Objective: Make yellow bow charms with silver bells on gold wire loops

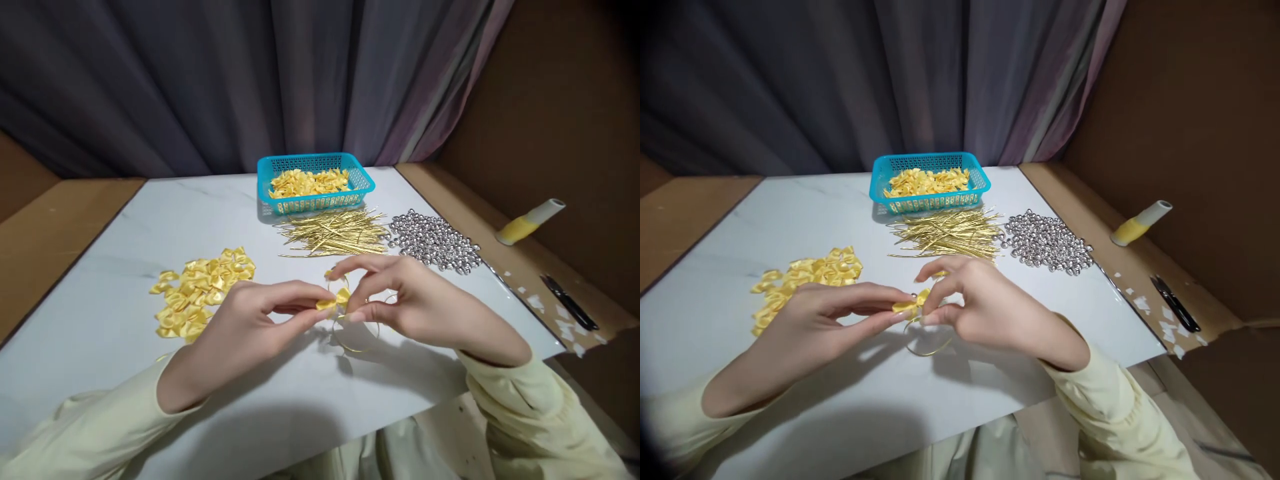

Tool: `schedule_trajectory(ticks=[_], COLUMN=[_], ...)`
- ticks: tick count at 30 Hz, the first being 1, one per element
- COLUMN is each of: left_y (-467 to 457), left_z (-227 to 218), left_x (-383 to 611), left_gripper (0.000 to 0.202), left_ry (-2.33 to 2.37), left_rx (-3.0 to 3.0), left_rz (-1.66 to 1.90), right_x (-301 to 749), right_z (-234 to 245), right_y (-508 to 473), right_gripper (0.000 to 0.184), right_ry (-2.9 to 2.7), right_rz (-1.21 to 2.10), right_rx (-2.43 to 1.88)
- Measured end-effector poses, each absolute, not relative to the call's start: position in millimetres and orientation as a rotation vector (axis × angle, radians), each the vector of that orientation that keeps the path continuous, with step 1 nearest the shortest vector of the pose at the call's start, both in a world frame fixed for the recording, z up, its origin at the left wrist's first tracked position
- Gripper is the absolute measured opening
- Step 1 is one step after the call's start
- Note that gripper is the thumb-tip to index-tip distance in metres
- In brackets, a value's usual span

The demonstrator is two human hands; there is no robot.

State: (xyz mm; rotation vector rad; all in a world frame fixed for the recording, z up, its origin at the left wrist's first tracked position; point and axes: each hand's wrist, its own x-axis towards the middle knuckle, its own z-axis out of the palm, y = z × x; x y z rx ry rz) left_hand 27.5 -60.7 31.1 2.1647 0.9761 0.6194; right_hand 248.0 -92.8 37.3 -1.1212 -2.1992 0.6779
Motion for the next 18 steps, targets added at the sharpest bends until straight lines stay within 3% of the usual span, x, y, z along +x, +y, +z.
schedule_trajectory(ticks=[8,18], left_y=[-60.3,-57.5], left_z=[30.2,23.5], left_x=[24.3,27.3], left_gripper=[0.013,0.014], left_ry=[0.850,0.829], left_rx=[2.317,2.277], left_rz=[0.593,0.471], right_x=[239.4,244.7], right_z=[34.3,31.8], right_y=[-85.4,-83.6], right_gripper=[0.022,0.020], right_ry=[-2.102,-2.127], right_rz=[1.009,0.903], right_rx=[-1.112,-1.136])
